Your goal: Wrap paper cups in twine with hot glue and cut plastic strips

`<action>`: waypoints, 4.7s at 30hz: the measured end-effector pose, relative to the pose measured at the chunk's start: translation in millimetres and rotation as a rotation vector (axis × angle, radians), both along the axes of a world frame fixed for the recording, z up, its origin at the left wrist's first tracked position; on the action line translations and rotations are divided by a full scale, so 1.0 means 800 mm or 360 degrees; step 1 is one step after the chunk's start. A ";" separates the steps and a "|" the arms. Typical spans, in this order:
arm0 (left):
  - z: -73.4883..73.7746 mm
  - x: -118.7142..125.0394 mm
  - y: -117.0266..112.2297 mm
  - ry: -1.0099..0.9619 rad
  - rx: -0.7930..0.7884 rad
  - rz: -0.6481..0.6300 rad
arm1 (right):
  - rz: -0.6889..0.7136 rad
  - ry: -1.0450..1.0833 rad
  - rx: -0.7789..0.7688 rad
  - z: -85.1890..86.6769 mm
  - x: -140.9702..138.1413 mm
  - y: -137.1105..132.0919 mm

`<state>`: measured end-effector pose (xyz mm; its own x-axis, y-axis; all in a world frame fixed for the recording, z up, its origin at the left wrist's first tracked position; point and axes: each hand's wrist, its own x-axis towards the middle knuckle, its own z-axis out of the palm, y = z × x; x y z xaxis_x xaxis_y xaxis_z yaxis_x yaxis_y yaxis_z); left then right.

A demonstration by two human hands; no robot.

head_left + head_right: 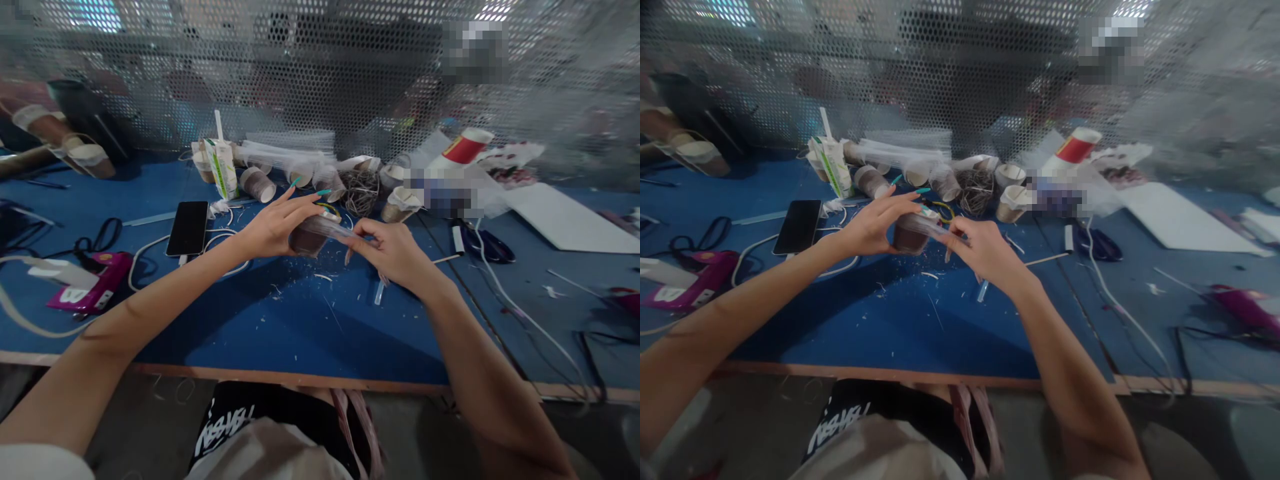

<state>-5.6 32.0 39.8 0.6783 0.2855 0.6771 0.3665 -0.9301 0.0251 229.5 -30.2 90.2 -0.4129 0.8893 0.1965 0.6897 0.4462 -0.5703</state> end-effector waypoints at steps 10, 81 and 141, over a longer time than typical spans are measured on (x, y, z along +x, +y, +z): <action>0.000 -0.001 -0.001 -0.0181 -0.0263 -0.0226 | 0.0104 0.0497 -0.0325 -0.007 0.000 0.011; -0.010 0.020 -0.014 0.0324 0.0071 0.0131 | -0.0365 -0.0956 0.0107 -0.045 -0.041 -0.002; 0.014 0.004 -0.011 0.0118 -0.0793 -0.0297 | 0.0318 -0.0887 0.1226 -0.041 -0.004 0.014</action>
<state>-2.7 23.2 51.2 0.7890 0.4298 0.4390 0.2134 -0.8618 0.4603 226.7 -18.6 57.0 -0.7528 0.5018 0.4260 0.6431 0.6989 0.3130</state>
